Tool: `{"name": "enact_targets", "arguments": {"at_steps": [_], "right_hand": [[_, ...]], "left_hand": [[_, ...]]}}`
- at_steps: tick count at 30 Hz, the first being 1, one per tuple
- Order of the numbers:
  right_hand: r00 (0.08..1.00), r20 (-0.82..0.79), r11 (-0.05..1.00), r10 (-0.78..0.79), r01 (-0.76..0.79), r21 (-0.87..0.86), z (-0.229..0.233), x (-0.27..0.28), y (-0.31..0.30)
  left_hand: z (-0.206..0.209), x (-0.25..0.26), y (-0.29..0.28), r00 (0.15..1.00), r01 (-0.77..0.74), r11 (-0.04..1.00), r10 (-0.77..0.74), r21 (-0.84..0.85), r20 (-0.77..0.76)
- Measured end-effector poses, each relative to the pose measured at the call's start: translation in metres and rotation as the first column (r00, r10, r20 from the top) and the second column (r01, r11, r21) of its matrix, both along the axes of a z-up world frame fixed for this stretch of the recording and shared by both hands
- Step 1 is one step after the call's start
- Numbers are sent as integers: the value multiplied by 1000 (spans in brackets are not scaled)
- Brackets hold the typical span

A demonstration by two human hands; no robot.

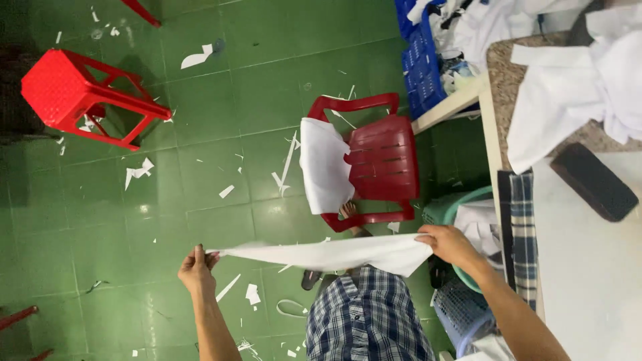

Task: The person cuts a large piece of white fabric using shears, then measures and marks it with a ruler and chalk. They fold the fabric, iron it with a steam iron, and trim the edges to create a finished strip.

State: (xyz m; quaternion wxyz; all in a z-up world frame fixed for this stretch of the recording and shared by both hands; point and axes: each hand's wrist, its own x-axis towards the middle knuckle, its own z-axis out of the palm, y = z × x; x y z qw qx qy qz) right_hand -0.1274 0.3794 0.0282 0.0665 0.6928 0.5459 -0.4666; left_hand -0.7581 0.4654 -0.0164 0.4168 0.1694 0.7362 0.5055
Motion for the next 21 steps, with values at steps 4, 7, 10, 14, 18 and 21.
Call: {"name": "enact_targets", "arguments": {"at_steps": [4,7,10,14,18,21], "right_hand": [[998,-67,988,13,-2,153,-4,13,125],[985,-118,988,122,-109,110,-23,10,211],[991,-44,980,124,-116,161,-110,6,268],[921,333,803,-204,-38,595,-169,-31,277],[913,277,679,-301,1,734,-149,-67,204],[870,262,832,-417,250,495,-160,-64,115]], "left_hand": [[-21,-3,77,996,-89,990,90,105,-8],[-23,2,151,996,-77,990,83,121,-44],[-35,6,219,992,-69,991,81,118,-96],[-44,51,261,955,223,975,-215,17,-205],[-66,119,258,628,569,726,-686,-385,-367],[-104,165,229,216,724,481,-839,-495,-499]]}}
